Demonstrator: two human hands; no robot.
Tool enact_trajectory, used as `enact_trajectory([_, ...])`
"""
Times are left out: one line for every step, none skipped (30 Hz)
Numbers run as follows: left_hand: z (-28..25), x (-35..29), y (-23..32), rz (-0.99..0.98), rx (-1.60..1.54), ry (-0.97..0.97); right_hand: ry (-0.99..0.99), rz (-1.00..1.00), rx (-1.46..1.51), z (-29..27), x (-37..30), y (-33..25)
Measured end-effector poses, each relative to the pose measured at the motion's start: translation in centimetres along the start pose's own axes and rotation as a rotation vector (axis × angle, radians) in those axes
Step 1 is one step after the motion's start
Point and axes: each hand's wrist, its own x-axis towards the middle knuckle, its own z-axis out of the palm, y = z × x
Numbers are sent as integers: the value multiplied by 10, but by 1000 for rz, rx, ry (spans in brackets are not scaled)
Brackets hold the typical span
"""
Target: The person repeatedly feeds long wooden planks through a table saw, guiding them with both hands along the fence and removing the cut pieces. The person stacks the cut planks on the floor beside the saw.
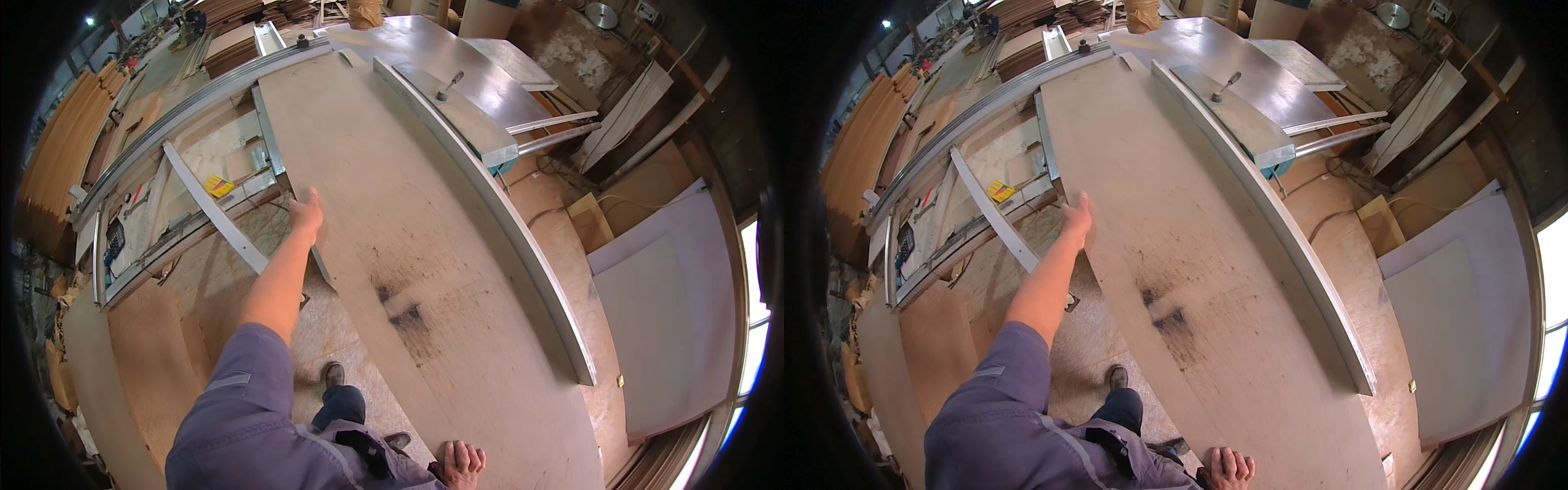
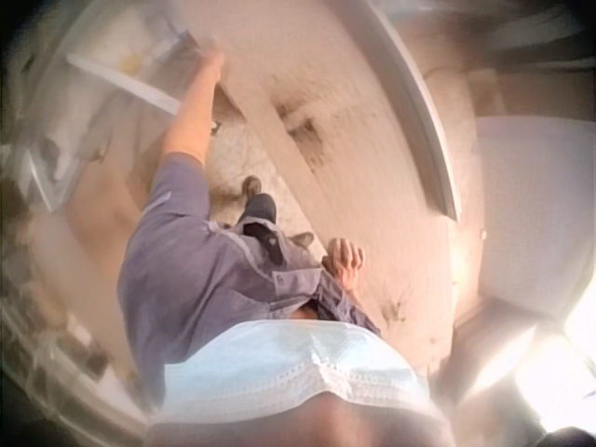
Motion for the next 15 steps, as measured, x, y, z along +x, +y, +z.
enact_trajectory([0, -1, -1, 9, 5, 5, 4, 2, -13, -2, -3, -1])
enact_trajectory([-1, -2, -3, 17, 10, 9, 7, 5, -25, -4, -7, -2])
enact_trajectory([-1, 2, -9, 39, 27, 17, 23, -7, -15, 14, -9, 3])
enact_trajectory([0, 4, -12, 44, 30, 8, 31, -13, -29, 18, -13, 5])
enact_trajectory([1, 4, -15, 49, 32, 0, 37, -20, -44, 21, -16, 8])
enact_trajectory([-1, 7, -17, 76, 66, 56, 53, -29, -47, 20, -17, 8])
enact_trajectory([-2, 10, -22, 102, 99, 115, 69, -41, -50, 18, -16, 9])
enact_trajectory([0, 0, -18, 131, 137, 166, 84, -42, -51, 15, -19, 7])
enact_trajectory([-1, -13, -19, 100, 178, 158, -5, 75, -59, 19, -22, -1])
enact_trajectory([-4, -23, -25, 162, 194, 146, 33, 52, -71, 23, -16, 1])
enact_trajectory([-4, -39, -48, 210, 226, 130, 52, 34, -78, 22, -15, 0])
enact_trajectory([1, -85, -68, 221, 232, 94, 72, 34, -91, 23, -19, 0])
enact_trajectory([4, -132, -85, 234, 235, 60, 71, 48, -46, 27, -25, 0])
enact_trajectory([3, -180, -101, 250, 234, 30, 84, 54, -33, 26, -27, -1])
enact_trajectory([3, -252, -106, 198, 67, -93, 93, 80, -23, 24, -31, -1])
